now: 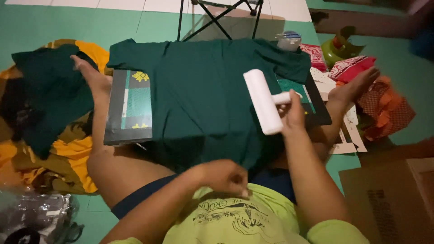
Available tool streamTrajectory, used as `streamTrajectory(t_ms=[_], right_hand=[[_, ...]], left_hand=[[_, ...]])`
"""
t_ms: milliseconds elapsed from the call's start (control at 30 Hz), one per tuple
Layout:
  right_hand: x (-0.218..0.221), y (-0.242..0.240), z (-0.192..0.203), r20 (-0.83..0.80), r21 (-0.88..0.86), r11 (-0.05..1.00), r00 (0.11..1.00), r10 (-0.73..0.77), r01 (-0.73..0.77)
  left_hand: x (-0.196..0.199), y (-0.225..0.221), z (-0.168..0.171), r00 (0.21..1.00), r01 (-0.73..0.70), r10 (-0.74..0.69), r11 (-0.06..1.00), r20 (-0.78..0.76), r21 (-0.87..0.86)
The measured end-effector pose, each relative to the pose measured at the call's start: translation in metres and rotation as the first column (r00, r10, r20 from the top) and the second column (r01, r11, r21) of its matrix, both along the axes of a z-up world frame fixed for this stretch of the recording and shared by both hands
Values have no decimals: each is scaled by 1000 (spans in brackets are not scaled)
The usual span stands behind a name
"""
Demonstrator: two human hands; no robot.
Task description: Using a lint roller to remove lint and debris from a green t-shirt laid out on a board.
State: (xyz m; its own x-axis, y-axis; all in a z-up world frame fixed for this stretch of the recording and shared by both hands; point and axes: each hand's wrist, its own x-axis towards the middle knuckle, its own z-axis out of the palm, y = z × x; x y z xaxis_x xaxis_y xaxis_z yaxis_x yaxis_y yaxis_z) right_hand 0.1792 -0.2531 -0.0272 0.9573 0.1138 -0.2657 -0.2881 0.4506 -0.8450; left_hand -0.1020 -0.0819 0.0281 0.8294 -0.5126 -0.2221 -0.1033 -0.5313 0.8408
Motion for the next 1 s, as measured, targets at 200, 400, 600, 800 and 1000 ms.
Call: streamTrajectory(t_ms=[200, 400, 600, 800, 1000], right_hand=[[26, 60, -3, 7, 186, 983, 1000, -2, 1], [25, 62, -10, 193, -122, 990, 980, -43, 67], [30, -14, -26, 316, -223, 955, 941, -118, 195], [13, -48, 4, 271, -284, 940, 956, -109, 188], [20, -6, 26, 236, -178, 977, 969, -76, 120]], left_hand=[[40, 82, 25, 752, -656, 655, 754, 65, -11], [51, 159, -42, 476, -872, 411, 334, 777, 358], [26, 118, -32, 534, -826, 539, 498, 651, 265], [14, 105, -18, 591, -807, 678, 497, 438, 319], [55, 173, 22, 373, -919, 678, 363, 634, 152]])
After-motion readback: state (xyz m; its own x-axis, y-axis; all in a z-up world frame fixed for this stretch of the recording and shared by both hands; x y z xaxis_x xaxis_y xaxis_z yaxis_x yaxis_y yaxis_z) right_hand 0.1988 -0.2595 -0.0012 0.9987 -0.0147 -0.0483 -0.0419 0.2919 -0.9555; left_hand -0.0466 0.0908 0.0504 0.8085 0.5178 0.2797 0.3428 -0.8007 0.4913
